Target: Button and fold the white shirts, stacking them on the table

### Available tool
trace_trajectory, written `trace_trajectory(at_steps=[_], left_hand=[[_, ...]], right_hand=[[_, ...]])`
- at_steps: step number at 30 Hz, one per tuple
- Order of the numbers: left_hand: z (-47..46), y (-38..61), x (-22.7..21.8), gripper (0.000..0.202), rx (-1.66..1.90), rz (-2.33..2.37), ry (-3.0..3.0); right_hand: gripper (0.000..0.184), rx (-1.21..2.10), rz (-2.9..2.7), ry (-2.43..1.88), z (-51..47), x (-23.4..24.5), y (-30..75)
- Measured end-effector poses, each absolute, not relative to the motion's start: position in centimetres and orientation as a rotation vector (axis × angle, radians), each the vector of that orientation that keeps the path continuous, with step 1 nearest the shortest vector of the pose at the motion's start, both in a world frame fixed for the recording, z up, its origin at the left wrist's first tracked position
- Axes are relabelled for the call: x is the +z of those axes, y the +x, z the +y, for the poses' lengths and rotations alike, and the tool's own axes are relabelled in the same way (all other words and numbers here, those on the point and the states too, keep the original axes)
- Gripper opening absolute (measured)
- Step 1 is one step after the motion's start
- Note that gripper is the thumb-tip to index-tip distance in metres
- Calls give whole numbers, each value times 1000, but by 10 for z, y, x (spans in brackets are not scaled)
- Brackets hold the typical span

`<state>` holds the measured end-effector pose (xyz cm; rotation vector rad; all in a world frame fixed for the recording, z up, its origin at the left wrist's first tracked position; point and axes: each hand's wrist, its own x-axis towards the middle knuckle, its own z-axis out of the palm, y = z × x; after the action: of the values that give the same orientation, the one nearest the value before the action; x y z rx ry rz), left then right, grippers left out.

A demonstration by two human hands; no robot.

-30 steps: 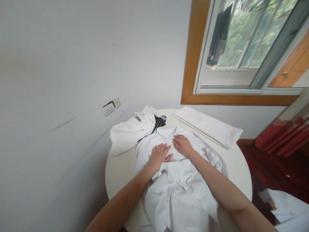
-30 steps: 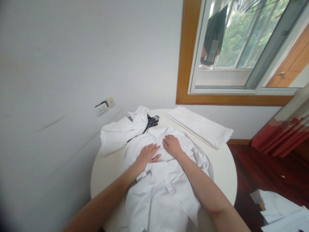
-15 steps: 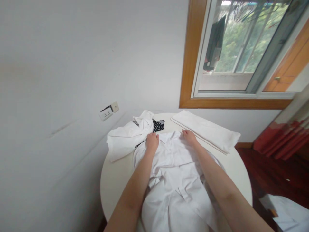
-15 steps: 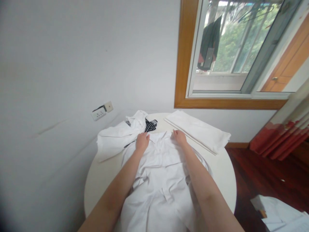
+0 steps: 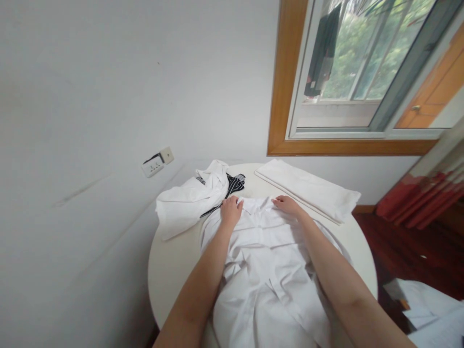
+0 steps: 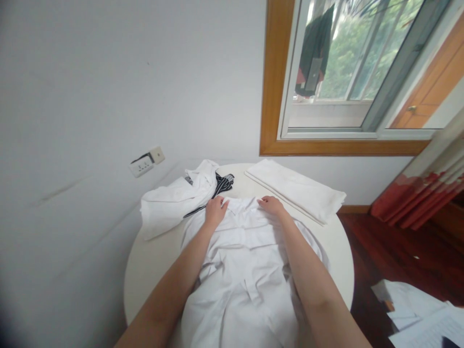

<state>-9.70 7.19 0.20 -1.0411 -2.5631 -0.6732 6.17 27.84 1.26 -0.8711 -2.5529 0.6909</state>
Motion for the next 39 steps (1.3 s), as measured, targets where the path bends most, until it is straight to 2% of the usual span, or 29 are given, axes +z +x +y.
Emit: trace_trajectory(at_steps=[6,10,17,22,26,29,34,39], left_hand=[[71,-104,-1,25,-841,-2548,-1073],[72,-109,-3,27,-914,-2553,-1038],[71,-114,-3,28,-877,-2505,-1057],[74,-100,7,45,-767,-2369,-1185],[80,-90,8,32,-706,-2275,-1474],[85,-90,-2,30,-650,-2250,-1580],[86,-92,-12,32,-610,-2308,-1531],[84,-90,-2,17,-665,-2353,-1452]], right_hand=[[27,707,-2503,-922,271,11,37],[28,556,-2320,-998,248,2,32],[28,348,-2348,-801,226,11,30],[34,371,-2304,-565,231,18,43],[35,516,-2487,-325,233,18,49],[36,567,-2576,-253,234,16,51],[30,501,-2620,-301,231,16,49],[26,408,-2639,-427,223,16,38]])
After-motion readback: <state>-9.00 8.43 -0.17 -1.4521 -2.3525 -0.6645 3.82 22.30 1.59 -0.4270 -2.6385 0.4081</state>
